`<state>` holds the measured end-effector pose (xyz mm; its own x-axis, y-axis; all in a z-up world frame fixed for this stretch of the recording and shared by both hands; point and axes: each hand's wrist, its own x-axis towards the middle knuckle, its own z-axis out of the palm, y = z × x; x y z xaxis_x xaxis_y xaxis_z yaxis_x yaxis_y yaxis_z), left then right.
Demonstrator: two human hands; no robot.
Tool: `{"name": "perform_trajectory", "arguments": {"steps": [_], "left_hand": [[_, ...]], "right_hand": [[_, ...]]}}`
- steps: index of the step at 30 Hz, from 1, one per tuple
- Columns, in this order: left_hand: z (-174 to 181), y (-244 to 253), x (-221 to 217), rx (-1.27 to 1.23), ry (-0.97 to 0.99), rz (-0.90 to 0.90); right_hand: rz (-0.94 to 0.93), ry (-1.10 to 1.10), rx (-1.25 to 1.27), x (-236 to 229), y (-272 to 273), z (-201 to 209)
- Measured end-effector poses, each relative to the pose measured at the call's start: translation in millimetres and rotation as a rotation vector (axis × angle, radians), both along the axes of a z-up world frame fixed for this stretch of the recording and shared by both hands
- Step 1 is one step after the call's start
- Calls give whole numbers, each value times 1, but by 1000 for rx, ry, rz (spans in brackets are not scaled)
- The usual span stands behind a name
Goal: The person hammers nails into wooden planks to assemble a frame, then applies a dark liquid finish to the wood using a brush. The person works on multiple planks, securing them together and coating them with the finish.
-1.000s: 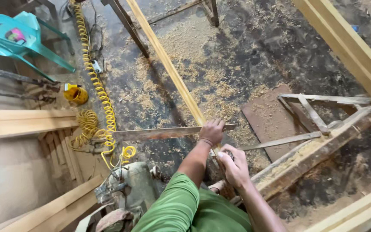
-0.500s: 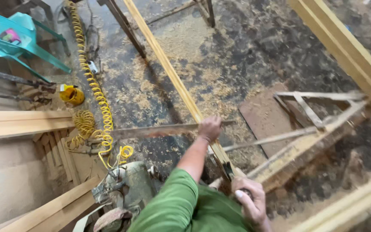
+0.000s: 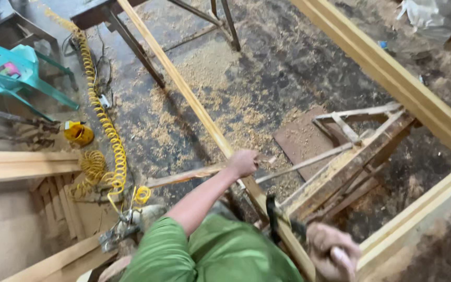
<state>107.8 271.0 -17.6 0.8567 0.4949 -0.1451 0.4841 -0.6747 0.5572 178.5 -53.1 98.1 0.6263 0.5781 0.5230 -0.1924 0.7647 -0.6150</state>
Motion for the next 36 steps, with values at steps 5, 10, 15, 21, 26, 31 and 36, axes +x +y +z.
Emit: {"name": "perform_trajectory", "arguments": {"steps": [5,10,15,21,26,31,36], "left_hand": [[38,-44,-23,-233,-207,-188],[29,-22,-37,-396,-205,-255],[25,17,-38,-447,-47,-230],[42,66,-23,-645,-587,-308],[112,127,-61,-700,-599,-169],[158,189,-115,-813,-936,-84],[192,254,-168,-1037,-953,-129]], "right_hand": [[-24,14,-39,-4,27,38],[-17,-44,-57,-10,47,47],[-26,5,-60,-30,79,51],[-152,-12,-281,-65,125,64],[-305,-135,-347,-93,152,79],[-318,-98,-315,-91,155,79],[-269,-60,-352,-76,154,61]]}}
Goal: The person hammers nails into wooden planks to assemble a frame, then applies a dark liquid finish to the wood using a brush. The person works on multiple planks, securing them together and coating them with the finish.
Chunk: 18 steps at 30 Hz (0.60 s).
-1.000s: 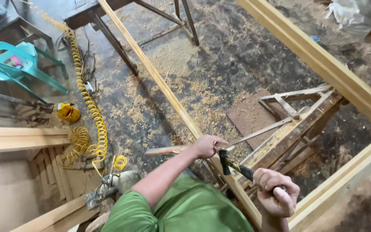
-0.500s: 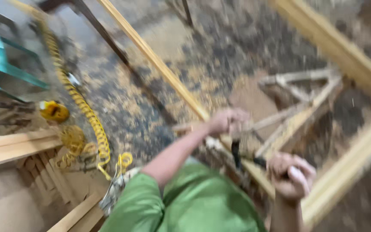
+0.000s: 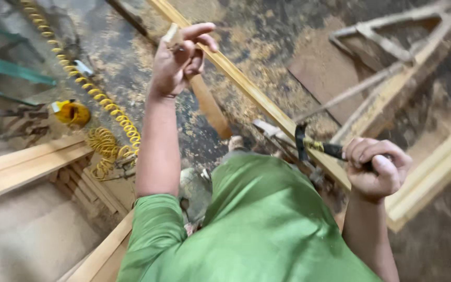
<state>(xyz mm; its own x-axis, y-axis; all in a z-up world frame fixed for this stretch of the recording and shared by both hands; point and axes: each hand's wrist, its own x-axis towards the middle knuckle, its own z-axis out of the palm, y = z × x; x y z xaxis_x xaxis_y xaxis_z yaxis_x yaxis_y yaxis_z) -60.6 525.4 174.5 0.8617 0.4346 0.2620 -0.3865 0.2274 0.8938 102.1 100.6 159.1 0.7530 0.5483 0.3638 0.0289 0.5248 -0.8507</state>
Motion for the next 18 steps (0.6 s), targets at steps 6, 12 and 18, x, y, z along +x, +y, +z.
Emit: {"name": "perform_trajectory", "arguments": {"steps": [6,12,18], "left_hand": [[28,-21,-19,109,50,23],[69,-82,7,344,49,-92],[98,-120,59,400,-13,-240]], "right_hand": [[106,-218,-452,6,35,9],[303,-581,-530,12,100,35],[467,-287,-505,6,155,19]]}}
